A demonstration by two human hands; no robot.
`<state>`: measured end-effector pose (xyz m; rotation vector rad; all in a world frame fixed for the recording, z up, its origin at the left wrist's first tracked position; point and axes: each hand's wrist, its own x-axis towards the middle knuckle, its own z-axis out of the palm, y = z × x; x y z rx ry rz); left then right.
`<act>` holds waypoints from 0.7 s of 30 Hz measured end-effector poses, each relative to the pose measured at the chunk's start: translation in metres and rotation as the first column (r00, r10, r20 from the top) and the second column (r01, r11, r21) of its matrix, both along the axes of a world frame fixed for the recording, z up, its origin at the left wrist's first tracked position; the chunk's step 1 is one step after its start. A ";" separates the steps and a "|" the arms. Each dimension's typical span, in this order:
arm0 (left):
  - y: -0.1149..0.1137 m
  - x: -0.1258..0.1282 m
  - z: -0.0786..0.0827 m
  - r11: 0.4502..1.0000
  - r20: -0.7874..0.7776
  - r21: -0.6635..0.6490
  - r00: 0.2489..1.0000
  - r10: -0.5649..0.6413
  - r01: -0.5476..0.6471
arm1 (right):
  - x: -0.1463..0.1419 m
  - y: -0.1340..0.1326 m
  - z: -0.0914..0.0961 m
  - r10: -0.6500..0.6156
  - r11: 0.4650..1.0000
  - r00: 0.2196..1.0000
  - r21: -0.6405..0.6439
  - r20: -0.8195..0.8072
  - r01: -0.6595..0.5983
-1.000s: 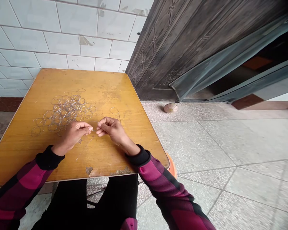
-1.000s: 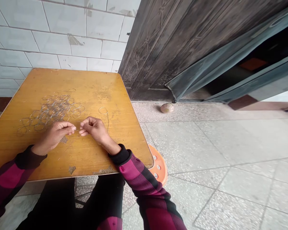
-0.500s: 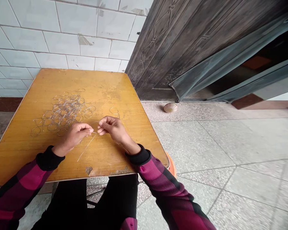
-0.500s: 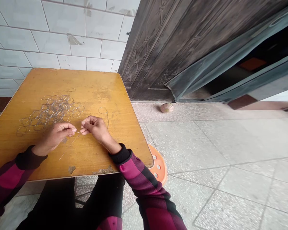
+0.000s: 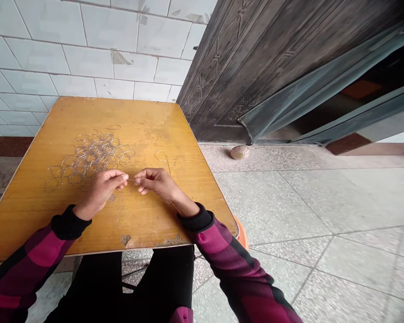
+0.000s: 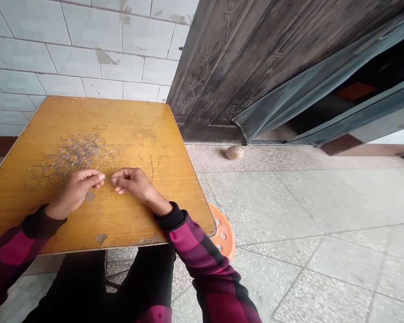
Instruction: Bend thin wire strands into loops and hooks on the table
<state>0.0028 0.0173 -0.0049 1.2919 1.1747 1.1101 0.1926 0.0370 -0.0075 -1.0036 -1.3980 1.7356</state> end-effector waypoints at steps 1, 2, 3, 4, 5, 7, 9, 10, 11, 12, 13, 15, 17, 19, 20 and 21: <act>0.000 0.000 0.000 1.000 0.010 -0.002 1.000 0.007 -0.007 | 0.000 0.000 0.000 0.011 1.000 1.000 0.004 0.012 -0.011; 0.000 0.000 0.000 1.000 0.018 -0.004 1.000 0.015 -0.015 | 0.000 -0.001 -0.001 0.018 1.000 1.000 0.007 0.022 -0.018; 0.000 0.000 0.000 1.000 0.024 -0.005 0.999 0.021 -0.021 | -0.001 -0.001 -0.001 0.019 1.000 0.999 0.011 0.030 -0.020; 0.000 0.000 0.000 1.000 0.028 -0.007 0.999 0.023 -0.023 | -0.001 -0.001 -0.001 0.017 1.000 0.999 0.013 0.035 -0.017; -0.001 0.000 0.000 1.000 0.027 -0.009 0.999 0.023 -0.023 | -0.002 -0.001 -0.001 0.012 1.000 0.999 0.015 0.039 -0.012; -0.001 0.000 0.000 1.000 0.019 -0.013 1.000 0.022 -0.022 | -0.003 -0.002 -0.001 -0.006 1.000 0.999 0.022 0.045 0.005; -0.002 0.001 0.000 1.000 0.011 -0.015 1.000 0.023 -0.022 | -0.003 -0.003 -0.001 -0.018 0.999 0.998 0.032 0.052 0.016; -0.003 0.002 0.000 1.000 0.008 -0.014 1.000 0.023 -0.023 | -0.003 -0.003 -0.001 -0.022 0.999 0.998 0.036 0.055 0.020; -0.003 0.002 0.000 1.000 0.004 -0.011 1.000 0.023 -0.023 | -0.004 -0.003 0.000 -0.026 0.999 0.998 0.039 0.058 0.023; -0.003 0.003 0.000 1.000 -0.002 -0.007 1.000 0.019 -0.019 | -0.004 -0.003 0.000 -0.029 0.999 0.998 0.042 0.063 0.026; -0.004 0.003 0.000 1.000 -0.010 -0.003 1.000 0.014 -0.014 | -0.004 -0.003 0.000 -0.032 0.999 0.997 0.044 0.069 0.029; -0.004 0.003 -0.001 1.000 -0.030 0.006 1.000 0.005 -0.005 | -0.004 -0.003 -0.001 -0.040 0.998 0.996 0.044 0.085 0.036; -0.005 0.004 -0.001 1.000 -0.048 0.016 0.999 0.000 0.001 | -0.005 -0.003 -0.001 -0.047 0.998 0.995 0.037 0.093 0.043; -0.005 0.004 -0.002 1.000 -0.055 0.021 0.998 -0.004 0.005 | -0.006 -0.003 -0.001 -0.059 0.998 0.994 0.033 0.087 0.057; -0.006 0.004 -0.002 1.000 -0.055 0.021 0.998 -0.008 0.009 | -0.006 -0.003 -0.001 -0.069 0.997 0.994 0.040 0.083 0.066; -0.006 0.004 -0.003 1.000 -0.053 0.018 0.998 -0.012 0.013 | -0.007 -0.004 -0.001 -0.082 0.995 0.993 0.056 0.081 0.078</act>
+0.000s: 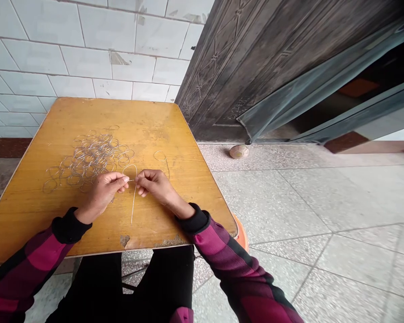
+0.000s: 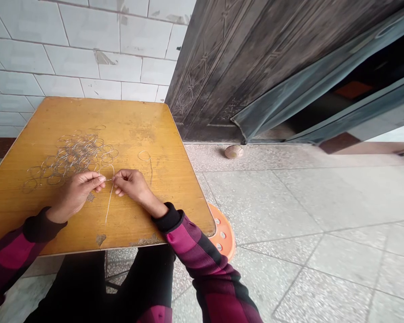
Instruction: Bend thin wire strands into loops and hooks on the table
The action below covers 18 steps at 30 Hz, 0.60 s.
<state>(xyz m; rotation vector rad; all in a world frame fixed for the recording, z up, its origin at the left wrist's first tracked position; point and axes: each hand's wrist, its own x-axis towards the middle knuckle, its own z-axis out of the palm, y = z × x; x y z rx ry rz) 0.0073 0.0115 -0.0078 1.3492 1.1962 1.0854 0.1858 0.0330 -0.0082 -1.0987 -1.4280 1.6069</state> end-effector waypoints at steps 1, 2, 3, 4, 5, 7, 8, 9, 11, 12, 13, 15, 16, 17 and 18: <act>0.000 0.000 -0.001 1.000 0.003 -0.003 1.000 -0.005 0.005 | 0.000 -0.001 0.000 -0.013 1.000 1.000 0.023 0.002 0.013; 0.000 0.001 -0.001 1.000 0.006 -0.005 1.000 -0.009 0.009 | -0.001 -0.001 0.000 -0.028 0.998 1.000 0.048 0.006 0.028; 0.000 0.001 -0.002 1.000 0.009 -0.006 1.000 -0.014 0.015 | -0.001 -0.002 -0.001 -0.042 0.996 0.999 0.073 0.010 0.041; 0.000 0.001 -0.002 1.000 0.012 -0.008 1.000 -0.020 0.020 | -0.002 -0.003 -0.001 -0.053 0.994 0.998 0.094 0.013 0.052; 0.001 0.001 -0.003 1.000 0.016 -0.010 1.000 -0.022 0.022 | -0.002 -0.003 -0.002 -0.059 0.992 0.998 0.110 0.016 0.057; 0.002 0.000 -0.003 1.000 0.033 -0.011 0.999 -0.001 0.001 | -0.002 -0.003 -0.004 -0.048 0.991 0.999 0.124 0.025 0.044; 0.003 -0.001 -0.002 1.000 0.042 -0.003 0.999 0.022 -0.022 | -0.002 -0.003 -0.005 -0.028 0.992 0.999 0.122 0.034 0.024; 0.004 -0.002 -0.002 0.999 0.043 0.014 0.998 0.045 -0.046 | -0.003 -0.003 -0.005 -0.001 0.993 0.999 0.117 0.048 -0.005; 0.004 -0.004 -0.001 0.995 0.011 0.065 0.997 0.078 -0.078 | -0.003 -0.004 -0.006 0.053 0.991 0.994 0.121 0.094 -0.065; 0.005 -0.005 0.000 0.992 -0.020 0.092 0.996 0.083 -0.081 | -0.003 -0.005 -0.005 0.066 0.986 0.989 0.144 0.132 -0.085; 0.004 -0.005 0.000 0.990 -0.055 0.116 0.995 0.084 -0.077 | -0.003 -0.005 -0.005 0.063 0.978 0.982 0.185 0.178 -0.096; 0.003 -0.006 0.001 0.985 -0.125 0.158 0.988 0.089 -0.068 | -0.003 -0.007 -0.003 0.013 0.946 0.959 0.307 0.283 -0.103; 0.002 -0.006 0.001 0.981 -0.153 0.181 0.983 0.098 -0.070 | -0.003 -0.007 -0.003 -0.021 0.922 0.943 0.371 0.332 -0.110; 0.001 -0.005 0.002 0.976 -0.178 0.204 0.978 0.109 -0.072 | -0.003 -0.007 -0.002 -0.052 0.896 0.927 0.428 0.371 -0.121; 0.001 -0.004 0.002 0.972 -0.197 0.223 0.973 0.121 -0.075 | -0.004 -0.007 -0.002 -0.078 0.871 0.913 0.473 0.400 -0.132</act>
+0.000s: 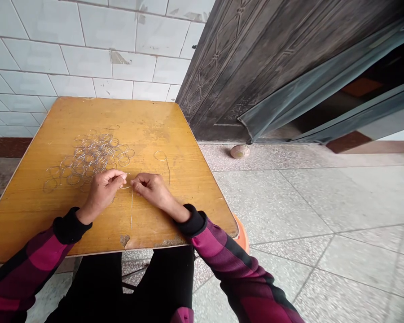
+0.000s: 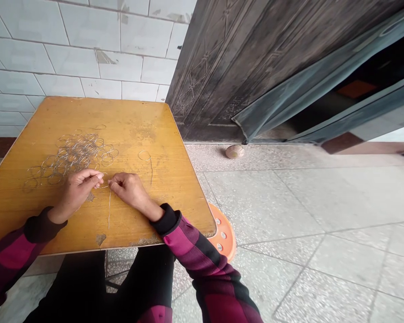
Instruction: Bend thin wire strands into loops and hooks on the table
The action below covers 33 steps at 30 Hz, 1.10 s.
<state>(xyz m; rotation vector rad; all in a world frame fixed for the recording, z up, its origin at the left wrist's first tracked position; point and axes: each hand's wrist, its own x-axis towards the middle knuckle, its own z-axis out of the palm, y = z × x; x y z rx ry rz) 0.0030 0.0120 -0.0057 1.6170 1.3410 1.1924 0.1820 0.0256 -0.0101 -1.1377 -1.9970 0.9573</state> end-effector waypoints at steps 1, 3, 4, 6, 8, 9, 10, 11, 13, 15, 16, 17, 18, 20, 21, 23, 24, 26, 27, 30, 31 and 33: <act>-0.001 0.001 0.001 1.000 -0.013 0.014 1.000 0.009 -0.009 | -0.001 0.000 0.000 -0.004 0.999 1.000 0.046 0.026 0.002; -0.002 0.003 0.002 1.000 -0.021 0.022 1.000 0.020 -0.019 | -0.003 0.000 -0.001 -0.013 0.994 0.999 0.108 0.051 0.007; -0.003 0.004 0.003 1.000 -0.019 0.019 1.000 0.023 -0.022 | -0.004 0.000 -0.002 -0.016 0.992 0.998 0.126 0.057 0.009; -0.004 0.005 0.003 1.000 -0.008 0.013 1.000 0.028 -0.028 | -0.006 0.000 -0.003 -0.023 0.989 0.998 0.147 0.060 0.014; -0.005 0.006 0.002 0.999 0.023 -0.004 0.999 0.036 -0.036 | -0.007 0.000 -0.003 -0.036 0.987 0.998 0.158 0.056 0.027; -0.005 0.007 0.001 0.999 0.046 -0.016 0.998 0.042 -0.041 | -0.008 -0.001 -0.002 -0.044 0.986 0.998 0.162 0.053 0.035; -0.005 0.007 0.000 0.999 0.072 -0.029 0.996 0.047 -0.045 | -0.008 -0.001 -0.002 -0.052 0.985 0.997 0.166 0.050 0.043; -0.005 0.008 -0.002 0.998 0.100 -0.040 0.994 0.052 -0.048 | -0.008 -0.001 -0.002 -0.061 0.984 0.997 0.170 0.048 0.052; -0.006 0.009 -0.004 0.997 0.153 -0.051 0.986 0.060 -0.053 | -0.008 -0.001 -0.002 -0.077 0.982 0.996 0.177 0.043 0.068; -0.006 0.010 -0.007 0.997 0.194 -0.055 0.979 0.066 -0.057 | -0.008 -0.001 -0.002 -0.093 0.980 0.995 0.183 0.045 0.084; -0.006 0.010 -0.008 0.996 0.209 -0.060 0.975 0.072 -0.061 | -0.008 0.000 -0.002 -0.103 0.978 0.994 0.186 0.047 0.092; -0.006 0.011 -0.008 0.996 0.220 -0.067 0.973 0.077 -0.064 | -0.008 0.000 -0.002 -0.110 0.977 0.993 0.188 0.052 0.099; -0.006 0.012 -0.008 0.995 0.228 -0.075 0.970 0.083 -0.068 | -0.008 0.000 -0.002 -0.118 0.977 0.992 0.187 0.054 0.106; -0.005 0.013 -0.008 0.994 0.248 -0.088 0.964 0.091 -0.071 | -0.008 0.000 0.000 -0.126 0.977 0.991 0.180 0.050 0.115; -0.004 0.014 -0.007 0.993 0.265 -0.094 0.960 0.095 -0.072 | -0.007 0.000 0.001 -0.122 0.979 0.991 0.169 0.045 0.113; -0.003 0.014 -0.006 0.992 0.319 -0.105 0.942 0.103 -0.072 | -0.005 0.000 0.003 -0.092 0.990 0.995 0.113 0.026 0.089; -0.001 0.013 -0.005 0.991 0.355 -0.114 0.928 0.110 -0.073 | -0.003 0.001 0.003 -0.068 0.996 0.998 0.053 -0.001 0.068; 0.002 0.012 -0.003 0.987 0.432 -0.141 0.892 0.135 -0.081 | 0.000 0.003 0.003 -0.024 0.992 0.995 -0.127 -0.102 0.011; 0.003 0.011 -0.002 0.984 0.467 -0.157 0.871 0.152 -0.087 | 0.001 0.004 0.002 -0.017 0.975 0.986 -0.222 -0.166 -0.021; 0.007 0.009 0.001 0.973 0.532 -0.207 0.822 0.201 -0.105 | 0.001 0.007 -0.001 -0.026 0.910 0.951 -0.401 -0.307 -0.105; 0.007 0.008 0.002 0.970 0.546 -0.222 0.811 0.209 -0.100 | 0.001 0.008 -0.002 -0.032 0.899 0.943 -0.423 -0.330 -0.118; 0.008 0.008 0.003 0.965 0.578 -0.251 0.789 0.209 -0.072 | -0.001 0.009 -0.004 -0.055 0.891 0.931 -0.439 -0.361 -0.118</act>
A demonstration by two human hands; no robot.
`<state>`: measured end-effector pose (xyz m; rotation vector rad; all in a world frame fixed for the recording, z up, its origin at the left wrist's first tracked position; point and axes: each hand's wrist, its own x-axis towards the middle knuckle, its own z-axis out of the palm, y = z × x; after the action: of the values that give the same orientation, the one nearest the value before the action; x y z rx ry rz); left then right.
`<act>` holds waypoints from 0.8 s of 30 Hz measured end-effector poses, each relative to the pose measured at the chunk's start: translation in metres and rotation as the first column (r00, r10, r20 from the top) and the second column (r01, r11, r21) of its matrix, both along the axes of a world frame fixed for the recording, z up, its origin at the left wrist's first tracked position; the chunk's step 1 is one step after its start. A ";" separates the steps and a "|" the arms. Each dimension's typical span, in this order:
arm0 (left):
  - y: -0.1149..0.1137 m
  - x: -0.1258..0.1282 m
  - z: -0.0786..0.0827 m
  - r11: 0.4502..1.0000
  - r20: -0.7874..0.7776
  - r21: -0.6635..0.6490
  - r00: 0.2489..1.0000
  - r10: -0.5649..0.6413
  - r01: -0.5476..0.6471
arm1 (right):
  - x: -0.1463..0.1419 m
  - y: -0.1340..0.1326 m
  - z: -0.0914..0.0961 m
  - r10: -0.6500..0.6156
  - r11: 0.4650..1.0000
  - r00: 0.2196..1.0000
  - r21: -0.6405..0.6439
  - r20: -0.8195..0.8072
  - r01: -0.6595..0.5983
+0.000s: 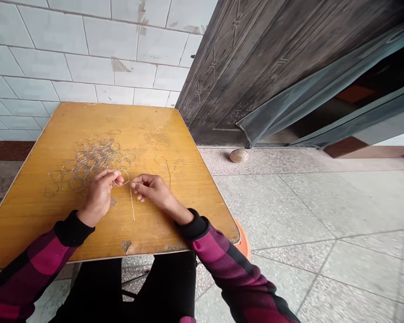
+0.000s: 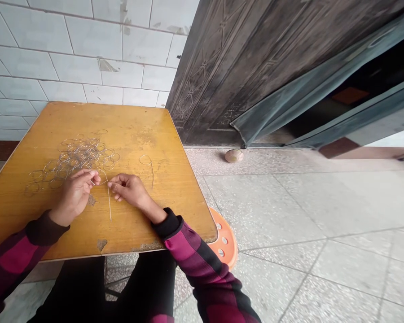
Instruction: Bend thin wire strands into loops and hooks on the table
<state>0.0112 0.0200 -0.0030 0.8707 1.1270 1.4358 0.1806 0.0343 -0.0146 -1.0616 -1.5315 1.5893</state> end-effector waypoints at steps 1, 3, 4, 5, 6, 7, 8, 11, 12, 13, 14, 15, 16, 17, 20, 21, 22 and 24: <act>0.000 0.000 0.000 1.000 0.028 -0.013 1.000 -0.014 0.014 | -0.001 0.000 -0.001 -0.015 1.000 1.000 -0.005 -0.013 0.015; 0.000 0.000 -0.001 0.998 0.087 -0.040 0.995 -0.041 0.044 | -0.003 0.001 -0.001 -0.039 0.999 0.999 -0.010 -0.037 0.039; 0.000 0.001 -0.002 0.997 0.110 -0.054 0.993 -0.051 0.057 | -0.004 0.001 -0.001 -0.043 0.999 0.998 -0.011 -0.049 0.043; 0.000 0.001 -0.002 0.995 0.128 -0.066 0.990 -0.061 0.069 | -0.004 0.001 -0.001 -0.042 0.999 0.997 -0.011 -0.061 0.042; 0.000 0.001 -0.003 0.994 0.141 -0.075 0.987 -0.072 0.083 | -0.005 0.001 -0.001 -0.041 0.999 0.997 -0.009 -0.071 0.040; 0.000 0.001 -0.004 0.992 0.150 -0.081 0.985 -0.082 0.095 | -0.005 0.000 -0.001 -0.042 0.999 0.996 -0.005 -0.077 0.042; 0.000 0.001 -0.005 0.991 0.158 -0.086 0.983 -0.090 0.105 | -0.004 0.000 -0.001 -0.044 0.999 0.996 0.000 -0.074 0.044; 0.000 0.003 -0.006 0.988 0.189 -0.095 0.976 -0.104 0.124 | -0.004 0.000 -0.001 -0.053 0.998 0.998 0.027 -0.017 0.054; 0.000 0.003 -0.006 0.986 0.201 -0.100 0.973 -0.109 0.131 | -0.004 -0.001 -0.001 -0.058 0.997 0.998 0.046 0.012 0.058; -0.001 0.004 -0.006 0.985 0.211 -0.106 0.971 -0.115 0.140 | -0.005 -0.001 -0.001 -0.066 0.995 0.997 0.075 0.041 0.062; -0.001 0.004 -0.005 0.983 0.216 -0.111 0.969 -0.122 0.148 | -0.005 -0.001 -0.001 -0.072 0.992 0.995 0.111 0.071 0.064; -0.001 0.004 -0.005 0.981 0.212 -0.114 0.969 -0.128 0.155 | -0.005 -0.001 0.000 -0.079 0.987 0.992 0.151 0.098 0.063; -0.002 0.004 -0.005 0.981 0.198 -0.112 0.971 -0.134 0.159 | -0.004 -0.001 0.002 -0.083 0.981 0.989 0.186 0.121 0.060; -0.002 0.003 -0.004 0.982 0.172 -0.102 0.975 -0.138 0.157 | -0.001 0.000 0.004 -0.090 0.975 0.986 0.213 0.139 0.059; -0.002 -0.001 -0.004 0.992 0.036 -0.048 0.993 -0.116 0.118 | 0.017 0.006 0.013 -0.136 0.966 0.977 0.241 0.162 0.094; -0.002 -0.003 -0.004 0.995 -0.012 -0.027 0.995 -0.101 0.100 | 0.028 0.010 0.016 -0.165 0.963 0.972 0.241 0.168 0.122; -0.002 -0.005 -0.004 0.996 -0.053 -0.008 0.995 -0.086 0.086 | 0.040 0.014 0.019 -0.193 0.960 0.965 0.237 0.180 0.148; -0.002 -0.007 -0.005 0.997 -0.107 0.021 0.991 -0.077 0.080 | 0.068 0.025 0.024 -0.243 0.956 0.945 0.220 0.217 0.195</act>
<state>0.0040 0.0184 -0.0079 1.0084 1.1426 1.3549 0.2491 0.0597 0.0094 -1.3011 -1.6241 1.1647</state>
